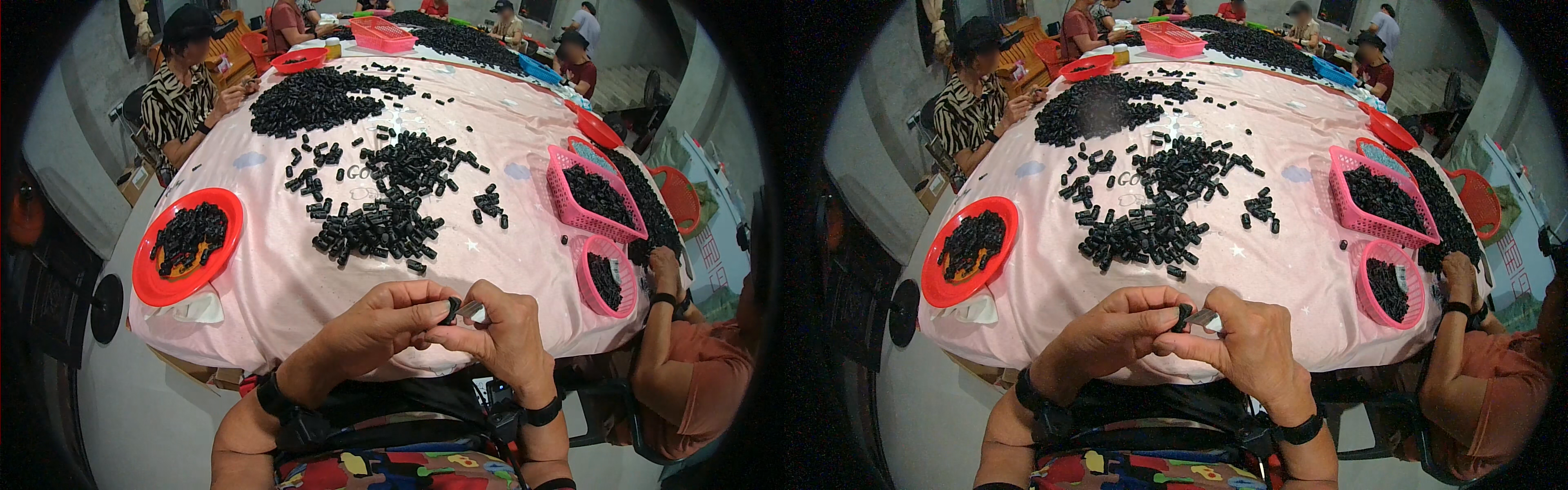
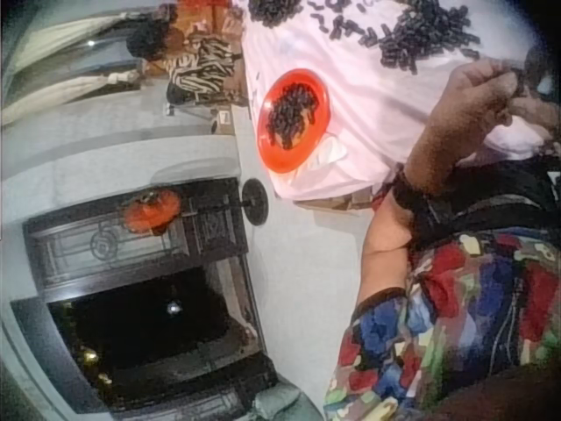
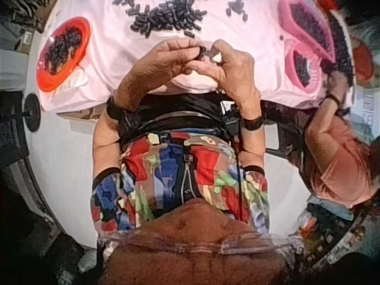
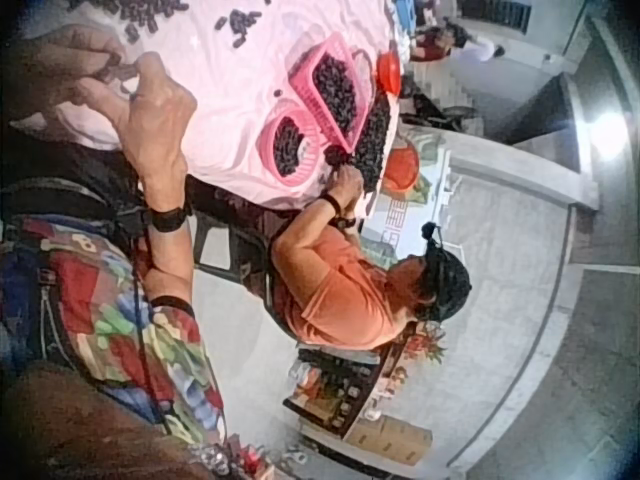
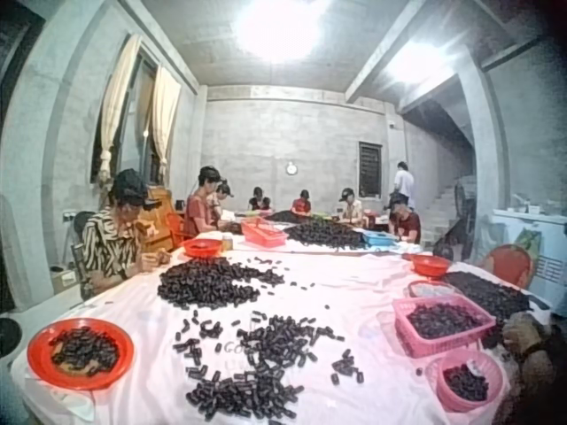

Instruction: Sorting and inspecting small black rubber or plastic components at a communal table.

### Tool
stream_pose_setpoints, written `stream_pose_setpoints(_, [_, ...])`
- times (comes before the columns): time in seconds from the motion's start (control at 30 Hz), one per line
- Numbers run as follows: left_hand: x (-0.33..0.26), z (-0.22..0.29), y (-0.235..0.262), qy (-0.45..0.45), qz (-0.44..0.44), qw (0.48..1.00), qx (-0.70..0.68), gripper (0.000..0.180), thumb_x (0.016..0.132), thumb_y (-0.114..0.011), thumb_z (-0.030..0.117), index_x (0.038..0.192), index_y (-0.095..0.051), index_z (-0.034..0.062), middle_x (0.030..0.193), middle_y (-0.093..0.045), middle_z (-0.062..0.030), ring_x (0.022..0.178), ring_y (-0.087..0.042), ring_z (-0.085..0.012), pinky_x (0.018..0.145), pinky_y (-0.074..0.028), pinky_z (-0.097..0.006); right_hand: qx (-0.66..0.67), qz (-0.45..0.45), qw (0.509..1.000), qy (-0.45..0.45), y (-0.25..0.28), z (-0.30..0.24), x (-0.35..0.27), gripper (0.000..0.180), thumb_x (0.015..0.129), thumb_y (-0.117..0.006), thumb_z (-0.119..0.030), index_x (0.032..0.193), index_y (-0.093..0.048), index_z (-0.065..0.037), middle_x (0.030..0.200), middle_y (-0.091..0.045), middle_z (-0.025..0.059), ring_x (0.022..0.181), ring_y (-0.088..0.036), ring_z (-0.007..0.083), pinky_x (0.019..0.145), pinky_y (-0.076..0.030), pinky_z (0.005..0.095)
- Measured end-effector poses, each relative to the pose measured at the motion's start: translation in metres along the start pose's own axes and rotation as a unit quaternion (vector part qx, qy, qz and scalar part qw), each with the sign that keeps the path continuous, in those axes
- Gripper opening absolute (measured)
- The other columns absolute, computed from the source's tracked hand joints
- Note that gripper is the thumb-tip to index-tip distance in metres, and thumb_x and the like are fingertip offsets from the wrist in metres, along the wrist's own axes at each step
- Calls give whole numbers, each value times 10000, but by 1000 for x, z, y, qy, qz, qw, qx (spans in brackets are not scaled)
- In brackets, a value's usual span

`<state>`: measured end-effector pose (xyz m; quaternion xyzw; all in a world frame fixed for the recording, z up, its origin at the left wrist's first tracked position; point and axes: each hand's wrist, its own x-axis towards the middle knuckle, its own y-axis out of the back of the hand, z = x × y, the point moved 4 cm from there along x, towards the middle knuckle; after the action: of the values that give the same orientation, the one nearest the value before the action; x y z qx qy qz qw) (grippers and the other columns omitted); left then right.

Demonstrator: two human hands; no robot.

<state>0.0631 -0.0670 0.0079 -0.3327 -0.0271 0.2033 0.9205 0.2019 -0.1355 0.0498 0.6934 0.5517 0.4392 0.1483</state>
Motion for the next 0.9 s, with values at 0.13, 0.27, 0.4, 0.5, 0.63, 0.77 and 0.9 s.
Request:
stream_pose_setpoints(0.13, [0, 0, -1, -3, 1, 1000, 0, 308, 926, -575, 192, 1168, -538, 4, 992, -610, -19, 791, -558, -63, 706, -452, -213, -33, -2, 999, 5, 0, 2, 0, 495, 663, -770, -492, 720, -543, -57, 514, -560, 77, 450, -587, 233, 413, -432, 310])
stream_pose_setpoints(0.27, [0, 1, 0, -5, 7, 1000, 14, 309, 924, -580, 191, 1166, -540, 3, 981, -609, -10, 783, -555, -55, 704, -453, -202, -40, 11, 999, 13, -1, 3, 0, 509, 660, -760, -512, 710, -536, -59, 498, -538, 76, 440, -578, 232, 410, -430, 312])
stream_pose_setpoints(0.4, [0, 1, 0, 0, 21, 1000, 16, 313, 921, -587, 193, 1165, -540, 4, 969, -606, -3, 772, -555, -51, 703, -458, -199, -58, 14, 998, 31, -3, 4, -1, 518, 658, -756, -524, 698, -532, -58, 480, -517, 70, 432, -571, 230, 406, -427, 310])
stream_pose_setpoints(0.5, [-1, 2, -1, -6, 10, 1000, 16, 321, 916, -597, 199, 1164, -539, 4, 976, -608, -6, 770, -558, -49, 704, -463, -201, -62, 16, 997, 31, -1, 2, 0, 521, 660, -751, -532, 692, -532, -60, 471, -507, 64, 424, -566, 227, 401, -423, 308])
stream_pose_setpoints(0.63, [0, 1, 0, -5, 11, 1000, 22, 329, 912, -605, 204, 1163, -538, 2, 987, -611, -13, 772, -560, -48, 705, -464, -202, -68, 14, 997, 31, -2, 5, 0, 525, 666, -737, -549, 686, -535, -64, 465, -501, 61, 414, -561, 221, 393, -415, 304])
stream_pose_setpoints(0.77, [0, 1, 1, -6, 21, 1000, 22, 324, 916, -598, 196, 1165, -535, -2, 990, -613, -18, 781, -566, -51, 708, -466, -200, -63, 27, 997, 38, -3, 5, 0, 532, 666, -728, -561, 675, -534, -65, 463, -500, 60, 410, -558, 221, 389, -411, 304])
stream_pose_setpoints(0.9, [1, -1, 3, -11, 20, 1000, 19, 318, 921, -590, 183, 1171, -533, -4, 988, -615, -23, 798, -574, -54, 713, -469, -200, -74, 8, 997, 33, -5, 6, 1, 533, 671, -718, -567, 669, -537, -65, 465, -502, 61, 414, -564, 223, 389, -410, 308])
